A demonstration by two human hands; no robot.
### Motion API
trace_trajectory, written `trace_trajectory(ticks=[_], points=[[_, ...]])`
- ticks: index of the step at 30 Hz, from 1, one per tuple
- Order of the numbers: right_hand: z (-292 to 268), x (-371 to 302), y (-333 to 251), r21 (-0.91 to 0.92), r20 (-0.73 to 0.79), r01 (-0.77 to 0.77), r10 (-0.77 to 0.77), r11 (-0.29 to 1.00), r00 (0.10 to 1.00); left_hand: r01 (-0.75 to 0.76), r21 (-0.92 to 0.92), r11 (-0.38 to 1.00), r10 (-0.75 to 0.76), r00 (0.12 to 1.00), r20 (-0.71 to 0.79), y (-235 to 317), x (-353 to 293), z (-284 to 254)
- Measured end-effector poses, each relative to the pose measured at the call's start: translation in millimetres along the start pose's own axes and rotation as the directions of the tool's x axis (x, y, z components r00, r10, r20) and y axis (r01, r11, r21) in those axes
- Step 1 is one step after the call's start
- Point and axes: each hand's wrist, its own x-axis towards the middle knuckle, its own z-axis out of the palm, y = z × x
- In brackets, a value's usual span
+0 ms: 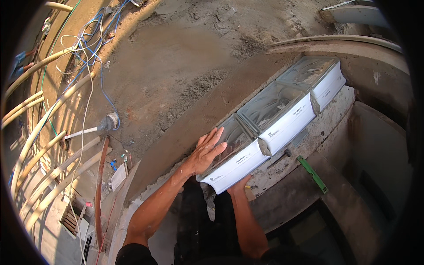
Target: The person applies mortar to glass blocks using a trowel and positions them into a wall opening, securing them with a rubber mallet and removing protective plastic.
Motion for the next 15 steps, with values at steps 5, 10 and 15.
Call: trace_trajectory(ticks=[5, 10, 15], points=[[15.5, 0.2, -2.2, 0.031, 0.016, 0.042, -0.042, 0.999, 0.999, 0.042, -0.01, 0.999, -0.042, 0.999, -0.006, 2.6, 1.1, -1.6], [11.2, 6.8, -3.4, 0.014, 0.04, 0.062, -0.062, 0.998, 0.997, -0.001, 0.006, 1.0, 0.001, 1.0, -0.005, 5.6, 3.9, -1.7], [-12.0, 25.2, -3.7, 0.057, 0.106, 0.106, -0.112, 0.993, 0.988, -0.005, -0.007, 1.0, 0.004, 0.995, -0.099, -10.8, 0.8, 2.2]])
